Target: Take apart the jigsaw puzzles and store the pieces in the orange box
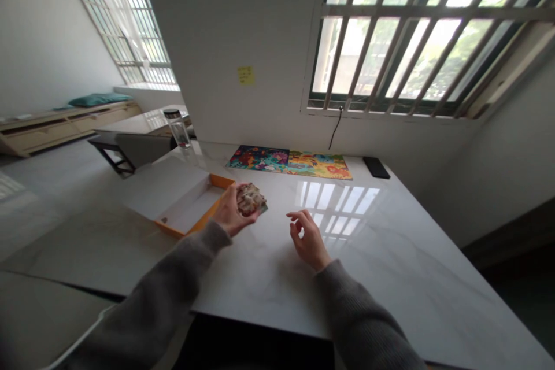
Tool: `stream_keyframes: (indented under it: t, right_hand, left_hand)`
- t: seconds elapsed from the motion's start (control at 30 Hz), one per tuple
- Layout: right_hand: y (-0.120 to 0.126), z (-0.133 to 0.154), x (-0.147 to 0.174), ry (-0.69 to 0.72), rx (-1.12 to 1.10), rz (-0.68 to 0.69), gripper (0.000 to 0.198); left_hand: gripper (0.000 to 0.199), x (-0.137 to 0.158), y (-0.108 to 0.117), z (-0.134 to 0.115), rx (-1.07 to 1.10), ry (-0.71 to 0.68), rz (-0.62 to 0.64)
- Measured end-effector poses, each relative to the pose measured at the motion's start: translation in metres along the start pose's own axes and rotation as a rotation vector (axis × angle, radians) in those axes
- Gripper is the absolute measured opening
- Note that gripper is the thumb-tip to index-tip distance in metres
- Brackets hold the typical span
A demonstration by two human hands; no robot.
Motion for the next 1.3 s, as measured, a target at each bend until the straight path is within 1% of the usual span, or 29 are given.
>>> stream_keyframes:
  t: [0.03, 0.1, 0.13, 0.2, 0.23, 0.3, 0.37, 0.43, 0.5, 0.57, 0.67, 0.73, 0.77, 0.83, 0.93, 0.97, 1.03, 1.07, 1.1, 1.17, 1.23, 1.3]
  right_hand:
    - [-0.001, 0.002, 0.0, 0.003, -0.007, 0.012, 0.021]
    - [-0.006, 0.005, 0.002, 0.004, -0.021, 0.044, 0.022]
    - [-0.007, 0.005, 0.002, 0.001, -0.025, 0.057, 0.022]
    - [-0.01, 0.006, 0.003, -0.004, -0.03, 0.077, 0.022]
    - [-0.011, 0.006, 0.003, -0.006, -0.033, 0.082, 0.022]
    - [-0.012, 0.006, 0.003, -0.009, -0.041, 0.082, 0.022]
    - [-0.014, 0.005, 0.002, -0.018, -0.052, 0.081, 0.021]
    - [-0.018, 0.003, 0.002, -0.034, -0.065, 0.095, 0.02]
    - [-0.026, 0.002, 0.003, -0.057, -0.082, 0.127, 0.019]
    - [-0.036, 0.002, 0.004, -0.077, -0.098, 0.179, 0.019]
    - [-0.05, 0.006, 0.006, -0.084, -0.111, 0.274, 0.021]
    - [-0.054, 0.007, 0.003, -0.076, -0.118, 0.312, 0.022]
    - [-0.055, 0.008, 0.001, -0.069, -0.121, 0.315, 0.022]
    - [-0.053, 0.008, -0.008, -0.044, -0.116, 0.295, 0.021]
    - [-0.05, 0.011, -0.024, 0.017, -0.061, 0.234, 0.024]
    - [-0.051, 0.014, -0.03, 0.047, -0.036, 0.22, 0.026]
    - [-0.057, 0.021, -0.039, 0.124, 0.011, 0.218, 0.03]
    - [-0.062, 0.025, -0.042, 0.167, 0.026, 0.235, 0.033]
    - [-0.068, 0.029, -0.044, 0.204, 0.032, 0.257, 0.035]
    - [-0.08, 0.031, -0.045, 0.244, 0.024, 0.293, 0.037]
    - [-0.086, 0.026, -0.043, 0.234, 0.004, 0.291, 0.035]
    - [-0.088, 0.019, -0.04, 0.21, -0.009, 0.26, 0.034]
  left_hand:
    - [0.076, -0.013, 0.019, 0.013, 0.004, 0.058, -0.056]
    - [0.079, -0.039, 0.053, 0.045, -0.078, 0.189, -0.124]
    - [0.084, -0.052, 0.065, 0.063, -0.145, 0.249, -0.139]
    - [0.092, -0.072, 0.077, 0.097, -0.288, 0.34, -0.091]
    - [0.093, -0.077, 0.078, 0.113, -0.354, 0.386, -0.059]
    - [0.092, -0.081, 0.071, 0.138, -0.457, 0.45, 0.019]
    - [0.087, -0.077, 0.058, 0.152, -0.523, 0.478, 0.08]
    - [0.08, -0.071, 0.045, 0.16, -0.571, 0.526, 0.128]
    - [0.075, -0.066, 0.033, 0.162, -0.611, 0.536, 0.164]
    - [0.073, -0.066, 0.024, 0.163, -0.64, 0.517, 0.196]
    - [0.077, -0.066, 0.013, 0.171, -0.638, 0.511, 0.242]
    - [0.081, -0.063, 0.005, 0.175, -0.585, 0.49, 0.272]
    - [0.082, -0.061, 0.0, 0.174, -0.544, 0.452, 0.294]
    - [0.082, -0.055, -0.014, 0.161, -0.437, 0.309, 0.36]
    - [0.079, -0.036, -0.037, 0.125, -0.295, 0.013, 0.494]
    - [0.079, -0.029, -0.043, 0.113, -0.279, -0.061, 0.523]
    - [0.083, -0.019, -0.051, 0.094, -0.251, -0.159, 0.566]
    - [0.085, -0.016, -0.054, 0.087, -0.227, -0.177, 0.578]
    - [0.086, -0.015, -0.056, 0.081, -0.197, -0.175, 0.582]
    - [0.085, -0.016, -0.059, 0.078, -0.152, -0.1, 0.56]
    - [0.085, -0.019, -0.059, 0.081, -0.154, 0.028, 0.503]
    - [0.09, -0.02, -0.061, 0.082, -0.186, 0.11, 0.475]
Point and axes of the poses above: each hand's wrist, its own x-axis away from the middle knuckle, its own y-axis out of the back of the hand, z = x × y, the point moved 8 cm from there along -x, towards the middle knuckle, and after that the axes turned 4 degrees about y, right-handed, at the moved point
